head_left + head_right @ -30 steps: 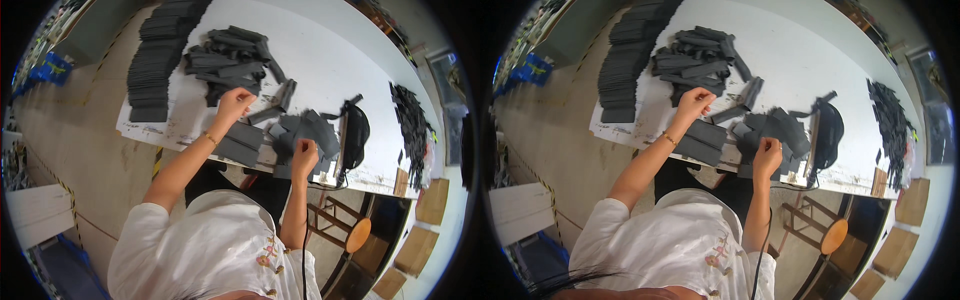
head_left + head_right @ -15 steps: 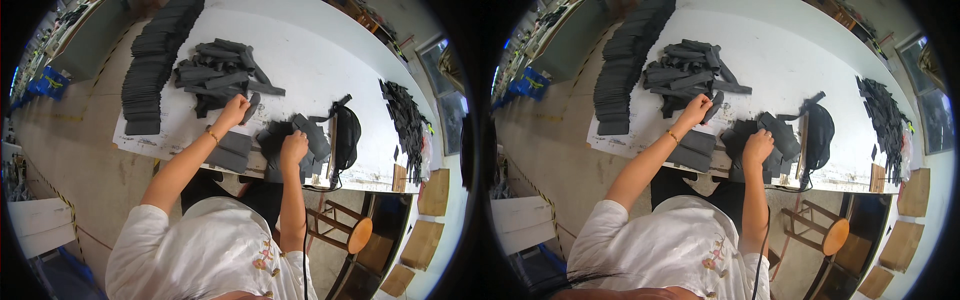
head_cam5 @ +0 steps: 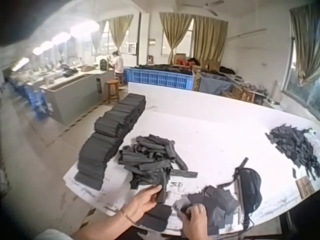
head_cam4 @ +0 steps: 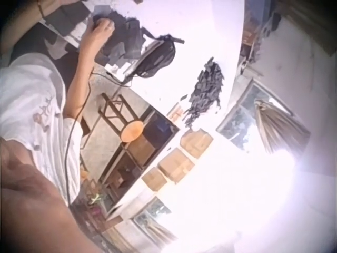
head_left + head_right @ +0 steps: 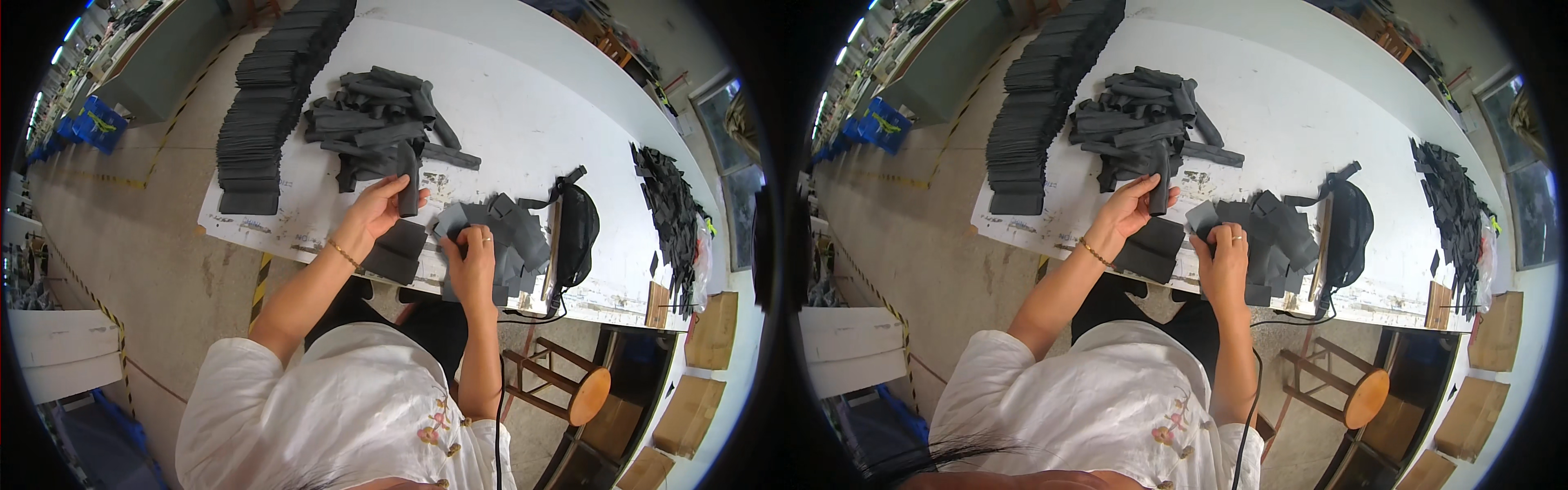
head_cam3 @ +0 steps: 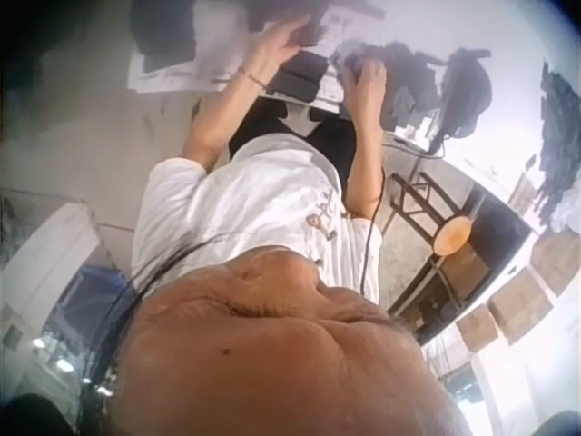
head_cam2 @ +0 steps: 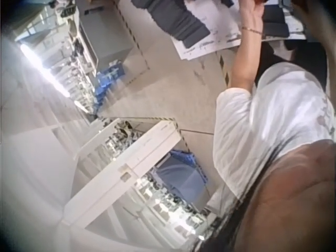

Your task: Inspecting and sorting small grey fabric pieces on a workbench in a production facility.

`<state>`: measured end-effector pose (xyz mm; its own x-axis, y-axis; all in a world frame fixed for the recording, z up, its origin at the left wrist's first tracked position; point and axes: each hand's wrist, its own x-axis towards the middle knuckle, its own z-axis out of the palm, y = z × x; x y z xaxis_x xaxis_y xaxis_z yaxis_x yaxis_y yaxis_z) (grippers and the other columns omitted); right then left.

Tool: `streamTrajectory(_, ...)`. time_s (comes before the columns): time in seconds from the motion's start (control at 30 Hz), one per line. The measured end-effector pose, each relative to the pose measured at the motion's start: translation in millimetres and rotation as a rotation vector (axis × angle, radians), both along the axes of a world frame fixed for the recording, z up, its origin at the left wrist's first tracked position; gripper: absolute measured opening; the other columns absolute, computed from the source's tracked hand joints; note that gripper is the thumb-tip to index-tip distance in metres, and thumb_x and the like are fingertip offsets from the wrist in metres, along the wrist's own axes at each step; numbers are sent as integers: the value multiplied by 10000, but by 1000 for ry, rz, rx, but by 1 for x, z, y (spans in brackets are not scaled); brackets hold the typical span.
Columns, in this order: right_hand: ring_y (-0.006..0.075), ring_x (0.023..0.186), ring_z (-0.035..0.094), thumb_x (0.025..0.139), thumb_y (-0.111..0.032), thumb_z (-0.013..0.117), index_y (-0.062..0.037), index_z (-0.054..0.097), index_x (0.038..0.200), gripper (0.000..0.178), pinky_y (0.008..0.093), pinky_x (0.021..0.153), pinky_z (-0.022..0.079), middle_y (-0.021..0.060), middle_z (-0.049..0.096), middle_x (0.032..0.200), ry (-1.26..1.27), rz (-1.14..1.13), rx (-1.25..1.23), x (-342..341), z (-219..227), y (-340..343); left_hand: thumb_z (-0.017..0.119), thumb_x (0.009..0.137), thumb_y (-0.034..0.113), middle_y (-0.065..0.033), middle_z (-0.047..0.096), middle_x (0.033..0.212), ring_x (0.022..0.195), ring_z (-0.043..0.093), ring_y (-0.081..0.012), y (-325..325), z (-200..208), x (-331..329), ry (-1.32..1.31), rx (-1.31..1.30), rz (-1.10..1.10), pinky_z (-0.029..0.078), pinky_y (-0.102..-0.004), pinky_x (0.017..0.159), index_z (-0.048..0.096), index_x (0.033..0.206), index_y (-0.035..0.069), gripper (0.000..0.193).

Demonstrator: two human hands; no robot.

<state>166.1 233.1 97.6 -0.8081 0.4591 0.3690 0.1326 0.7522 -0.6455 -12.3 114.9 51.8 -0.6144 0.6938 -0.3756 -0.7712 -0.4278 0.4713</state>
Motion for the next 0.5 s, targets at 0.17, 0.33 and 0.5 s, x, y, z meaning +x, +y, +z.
streamTrajectory(0.17, 296, 845, 562, 753, -68, 759, -35, 605, 1120, 399, 378, 729, 447, 126, 613, 965, 57, -69, 10, 13, 12, -17, 618, 924, 99, -156, 661, 1059, 998, 666, -294, -1, 10, 6, 9, -42, -35, 580, -389, 870, 603, 1085, -42, 214)
streamTrajectory(0.33, 247, 882, 570, 729, -59, 763, -62, 675, 1094, 376, 365, 810, 414, 67, 630, 993, 112, -52, 139, 16, 17, -24, 618, 925, 97, -151, 663, 1058, 992, 670, -259, 1, 8, 10, -8, -64, -45, 577, -348, 860, 600, 1095, -37, 217)
streamTrajectory(0.5, 223, 873, 566, 723, -58, 759, -66, 704, 1022, 304, 347, 801, 397, 37, 616, 950, 142, -101, 222, 10, 19, -23, 601, 936, 97, -143, 662, 1072, 996, 666, -237, 5, 10, 19, 26, -52, -70, 568, -352, 876, 592, 1111, -30, 217)
